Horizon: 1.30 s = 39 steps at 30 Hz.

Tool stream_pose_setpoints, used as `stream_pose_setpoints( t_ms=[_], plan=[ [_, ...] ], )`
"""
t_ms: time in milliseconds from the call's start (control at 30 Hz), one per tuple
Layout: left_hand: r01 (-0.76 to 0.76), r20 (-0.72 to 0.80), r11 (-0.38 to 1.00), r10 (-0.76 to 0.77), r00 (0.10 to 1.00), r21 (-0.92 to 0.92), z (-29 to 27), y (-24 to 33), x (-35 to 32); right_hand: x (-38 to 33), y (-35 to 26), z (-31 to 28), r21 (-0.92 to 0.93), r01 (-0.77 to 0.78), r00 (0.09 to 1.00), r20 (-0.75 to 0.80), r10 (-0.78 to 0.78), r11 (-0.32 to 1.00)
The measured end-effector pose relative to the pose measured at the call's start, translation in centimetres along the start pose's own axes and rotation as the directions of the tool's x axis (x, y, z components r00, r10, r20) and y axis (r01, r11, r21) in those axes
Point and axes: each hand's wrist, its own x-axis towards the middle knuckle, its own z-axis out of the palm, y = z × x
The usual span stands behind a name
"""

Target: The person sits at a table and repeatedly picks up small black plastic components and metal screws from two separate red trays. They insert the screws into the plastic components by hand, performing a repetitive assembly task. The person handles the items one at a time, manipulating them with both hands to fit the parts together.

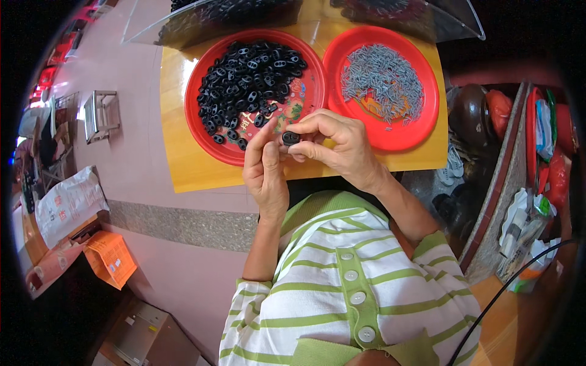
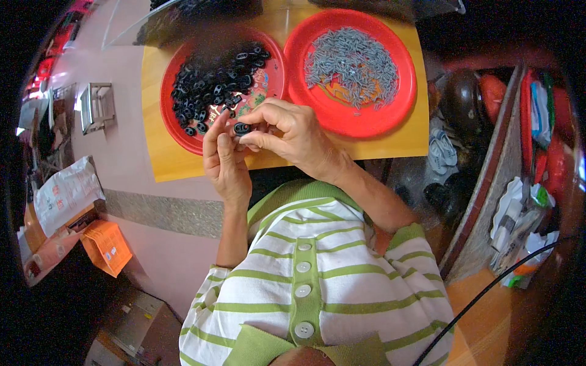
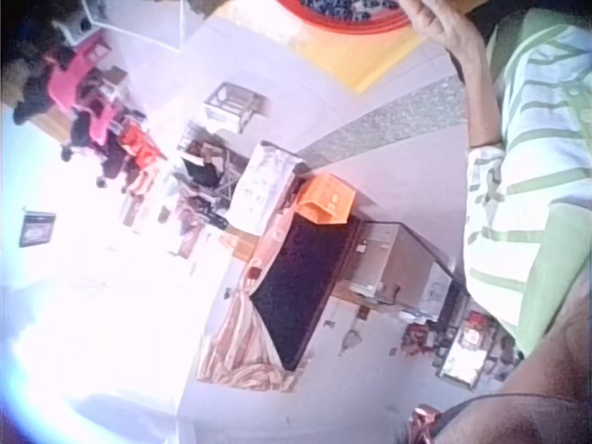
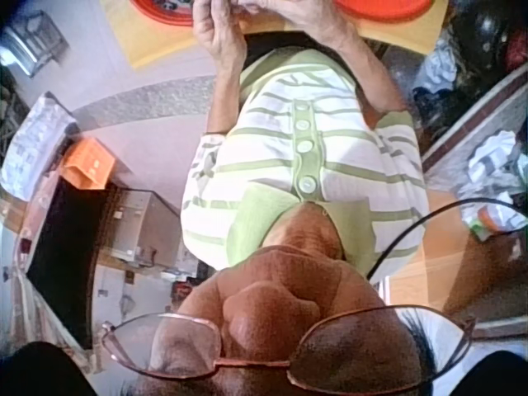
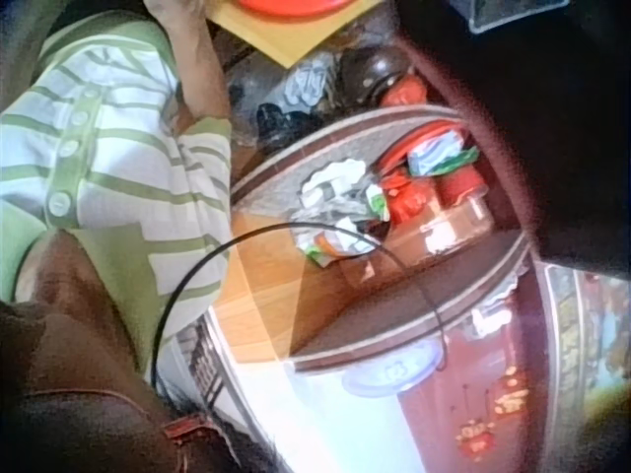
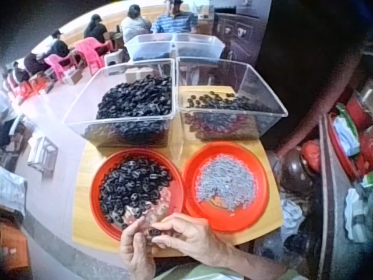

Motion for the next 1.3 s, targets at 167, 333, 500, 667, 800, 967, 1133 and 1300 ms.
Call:
stream_pose_setpoints(
  t_ms=[167,333,500,667,800,967,1133,1300],
  plan=[
    [0.01,0.076,0.999,-0.013,0.997,0.038,-1.2,0.2,0.4,0.7,-0.6,0.0,-0.057,0.048,0.999,-0.011,-0.049,0.997],
    [0.01,0.054,0.998,-0.014,0.998,0.067,-0.6,0.7,0.6,1.2,-0.8,-0.1,-0.101,0.07,0.998,0.002,-0.07,0.992],
    [-0.046,-0.024,0.98,0.052,0.998,0.193,-2.1,1.7,1.9,2.9,-1.1,-3.0,-0.386,0.24,0.939,-0.141,-0.314,0.89],
    [-0.102,-0.042,0.789,0.16,0.986,0.606,-3.9,3.5,3.5,5.3,-4.8,-12.6,-0.515,0.106,0.668,-0.596,-0.445,0.85],
    [-0.309,0.194,0.468,0.277,0.941,0.828,-4.9,2.7,4.1,8.3,-3.7,-19.8,-0.665,0.199,0.537,-0.541,-0.647,0.72],
    [-0.251,0.175,0.494,0.197,0.965,0.832,-3.8,2.4,3.7,7.3,-1.4,-22.8,-0.789,-0.274,0.716,-0.549,-0.43,0.551],
    [-0.358,0.32,0.247,0.179,0.93,0.901,-3.4,2.2,4.5,4.8,-1.2,-19.1,-0.68,-0.088,0.673,-0.58,-0.459,0.728],
    [-0.437,0.404,0.142,0.208,0.891,0.888,-3.8,1.5,5.2,0.7,0.6,-14.8,-0.514,-0.075,0.789,-0.555,-0.265,0.854]
  ],
)
